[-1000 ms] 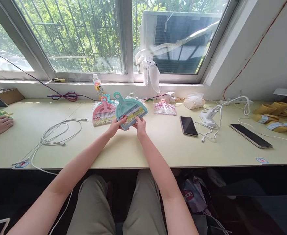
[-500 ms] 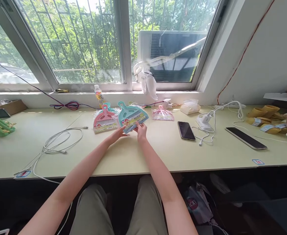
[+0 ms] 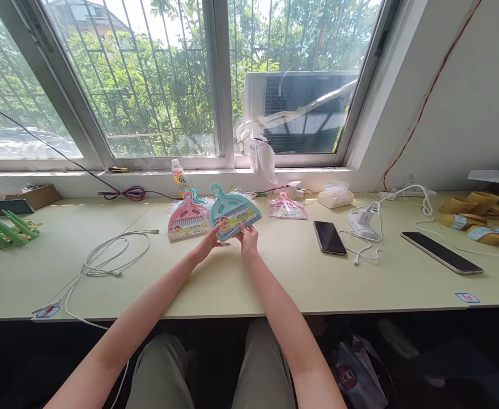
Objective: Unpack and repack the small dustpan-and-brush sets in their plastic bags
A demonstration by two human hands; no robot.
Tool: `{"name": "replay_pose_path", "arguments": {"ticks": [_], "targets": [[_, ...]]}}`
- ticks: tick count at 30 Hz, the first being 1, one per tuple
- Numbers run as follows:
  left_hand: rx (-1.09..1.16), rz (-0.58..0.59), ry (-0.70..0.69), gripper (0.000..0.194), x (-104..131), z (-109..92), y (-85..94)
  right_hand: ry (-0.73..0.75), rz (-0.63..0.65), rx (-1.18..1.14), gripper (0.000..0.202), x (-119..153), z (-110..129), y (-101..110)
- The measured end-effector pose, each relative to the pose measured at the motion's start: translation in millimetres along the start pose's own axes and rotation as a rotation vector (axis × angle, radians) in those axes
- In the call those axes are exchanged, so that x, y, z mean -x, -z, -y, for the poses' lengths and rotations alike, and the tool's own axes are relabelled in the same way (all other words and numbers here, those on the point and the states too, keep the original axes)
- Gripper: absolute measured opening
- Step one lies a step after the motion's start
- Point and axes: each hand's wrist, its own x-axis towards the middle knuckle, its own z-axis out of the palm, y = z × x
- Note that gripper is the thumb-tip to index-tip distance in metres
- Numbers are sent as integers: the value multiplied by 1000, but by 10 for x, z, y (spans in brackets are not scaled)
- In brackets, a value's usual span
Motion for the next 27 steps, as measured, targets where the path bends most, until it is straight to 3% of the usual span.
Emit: {"name": "replay_pose_path", "arguments": {"ticks": [4, 11, 17, 20, 22, 24, 27], "targets": [[-12, -105, -64, 72, -18, 12, -34, 2, 22, -13, 10, 3, -3, -3], [-81, -77, -10, 74, 43, -13, -52, 32, 49, 20, 14, -12, 13, -3], [-16, -138, 42, 70, -34, 15, 31, 14, 23, 192, 17, -97, 46, 3], [58, -238, 49, 56, -86, -1, 153, 9, -15, 192, 20, -170, 148, 71], [108, -356, 45, 48, -113, -36, 273, 144, -88, 243, 22, -198, 221, 143], [152, -449, 40, 42, -127, -82, 403, 375, -97, 415, 18, -199, 268, 210], [155, -415, 33, 41, -126, -135, 556, 678, 69, 779, 38, -171, 271, 261]]}}
